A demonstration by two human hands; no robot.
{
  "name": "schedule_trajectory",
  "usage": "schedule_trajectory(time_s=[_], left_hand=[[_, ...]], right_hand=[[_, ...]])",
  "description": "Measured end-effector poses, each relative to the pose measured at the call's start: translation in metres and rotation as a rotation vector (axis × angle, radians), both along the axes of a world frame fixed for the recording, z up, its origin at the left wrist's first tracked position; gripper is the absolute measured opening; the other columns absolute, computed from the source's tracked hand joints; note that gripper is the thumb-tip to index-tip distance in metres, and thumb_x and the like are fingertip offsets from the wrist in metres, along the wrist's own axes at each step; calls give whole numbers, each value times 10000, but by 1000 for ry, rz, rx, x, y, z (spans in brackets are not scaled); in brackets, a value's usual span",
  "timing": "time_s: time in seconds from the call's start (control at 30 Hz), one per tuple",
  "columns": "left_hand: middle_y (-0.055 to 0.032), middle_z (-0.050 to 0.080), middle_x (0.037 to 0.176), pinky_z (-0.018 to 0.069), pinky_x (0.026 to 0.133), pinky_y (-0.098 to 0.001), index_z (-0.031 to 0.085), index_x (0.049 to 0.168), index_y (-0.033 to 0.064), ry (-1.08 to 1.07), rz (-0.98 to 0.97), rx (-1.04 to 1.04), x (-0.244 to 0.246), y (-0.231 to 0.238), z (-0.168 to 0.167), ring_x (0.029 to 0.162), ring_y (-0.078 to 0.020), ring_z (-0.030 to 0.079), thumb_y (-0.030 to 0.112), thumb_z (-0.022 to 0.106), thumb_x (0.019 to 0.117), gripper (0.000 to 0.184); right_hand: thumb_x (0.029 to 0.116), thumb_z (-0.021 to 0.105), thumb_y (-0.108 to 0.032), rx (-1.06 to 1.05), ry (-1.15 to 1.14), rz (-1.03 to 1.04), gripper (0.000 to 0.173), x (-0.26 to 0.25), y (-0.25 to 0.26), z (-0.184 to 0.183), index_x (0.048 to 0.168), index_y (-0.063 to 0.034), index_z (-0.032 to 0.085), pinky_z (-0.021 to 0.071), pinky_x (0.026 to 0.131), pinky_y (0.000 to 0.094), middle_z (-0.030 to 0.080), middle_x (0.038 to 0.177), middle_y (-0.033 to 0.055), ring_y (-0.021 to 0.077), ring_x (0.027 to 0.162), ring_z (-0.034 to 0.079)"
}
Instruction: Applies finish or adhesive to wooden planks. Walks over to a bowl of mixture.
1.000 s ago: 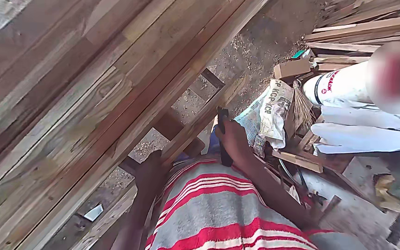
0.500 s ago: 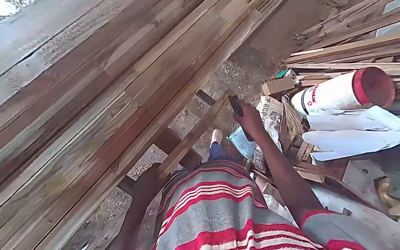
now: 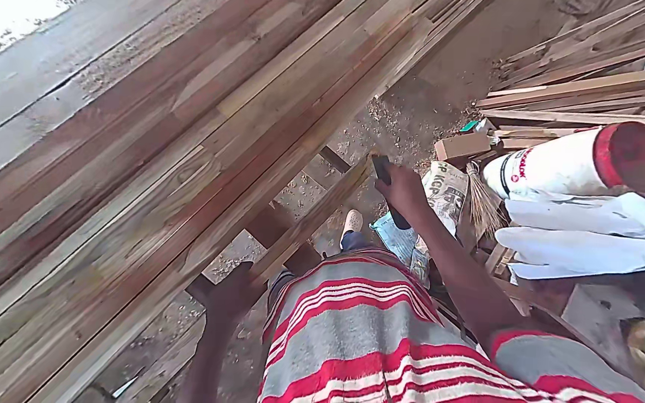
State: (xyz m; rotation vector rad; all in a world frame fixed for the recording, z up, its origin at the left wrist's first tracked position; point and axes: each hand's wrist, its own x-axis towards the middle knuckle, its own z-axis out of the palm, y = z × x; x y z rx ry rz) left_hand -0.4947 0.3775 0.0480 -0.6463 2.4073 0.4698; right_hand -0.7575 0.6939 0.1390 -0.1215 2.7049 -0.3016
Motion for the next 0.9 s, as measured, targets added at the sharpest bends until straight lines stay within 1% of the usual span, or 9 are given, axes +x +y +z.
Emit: schedule_trajectory(time_s=[0.1,0.27,0.37,0.43,0.5,0.57,0.63,0.73,0.9], left_hand=[[-223,729,1058,529,811,-692,638,1315,97,31,24,-27,3,5,4,967,-449,709,355,811,835,572],[-230,729,1031,532,778,-697,658,1258,72,63,9,-64,6,10,7,935,-461,712,321,825,819,532],[-233,724,1047,530,779,-697,665,1230,66,49,17,-82,5,13,8,942,-458,710,305,827,814,506],[-221,725,1062,529,794,-695,664,1231,71,23,29,-107,3,16,10,960,-455,708,308,829,814,508],[-226,721,1089,526,810,-696,662,1243,59,38,39,-123,5,19,11,985,-461,701,301,834,804,529],[-230,720,1092,520,805,-702,678,1209,42,130,44,-133,11,21,9,982,-458,703,282,847,783,517],[-234,724,1057,526,774,-698,696,1145,23,237,24,-153,16,23,5,956,-459,710,264,846,773,468],[-235,724,1012,537,724,-682,700,1093,5,324,-9,-205,21,27,2,919,-462,716,250,843,741,452],[-236,720,1017,539,744,-674,690,1106,6,277,1,-235,20,28,3,929,-455,716,252,853,745,466]], right_hand=[[1001,648,-335,-49,-4,-48,414,-9,-14,-3,1275,-24,634,546,828,603,694,1043,248,430,995,692],[991,674,-330,-69,-81,-8,395,27,-27,2,1226,-12,659,560,768,585,694,983,234,412,930,698],[991,670,-366,-84,-215,30,419,28,-17,12,1264,-49,680,547,838,588,714,1032,209,388,985,696],[978,702,-286,-213,-230,25,384,19,6,17,1293,-70,672,542,819,598,715,1037,212,383,939,694],[987,671,-181,-341,-195,28,425,-1,37,18,1395,-96,590,557,713,581,697,1000,233,381,815,686],[996,613,-106,-382,-194,102,454,-46,66,3,1445,-101,545,559,786,581,704,1070,229,373,874,699],[999,538,-41,-376,-170,242,390,-92,84,-11,1381,-96,592,543,792,545,702,1072,191,328,868,684],[984,486,16,-369,-184,493,362,-139,87,-21,1292,-64,657,534,837,545,714,1079,191,331,908,688],[1022,474,6,-308,-356,642,342,-164,74,-21,1296,-85,657,536,854,515,716,1101,178,307,904,690]])
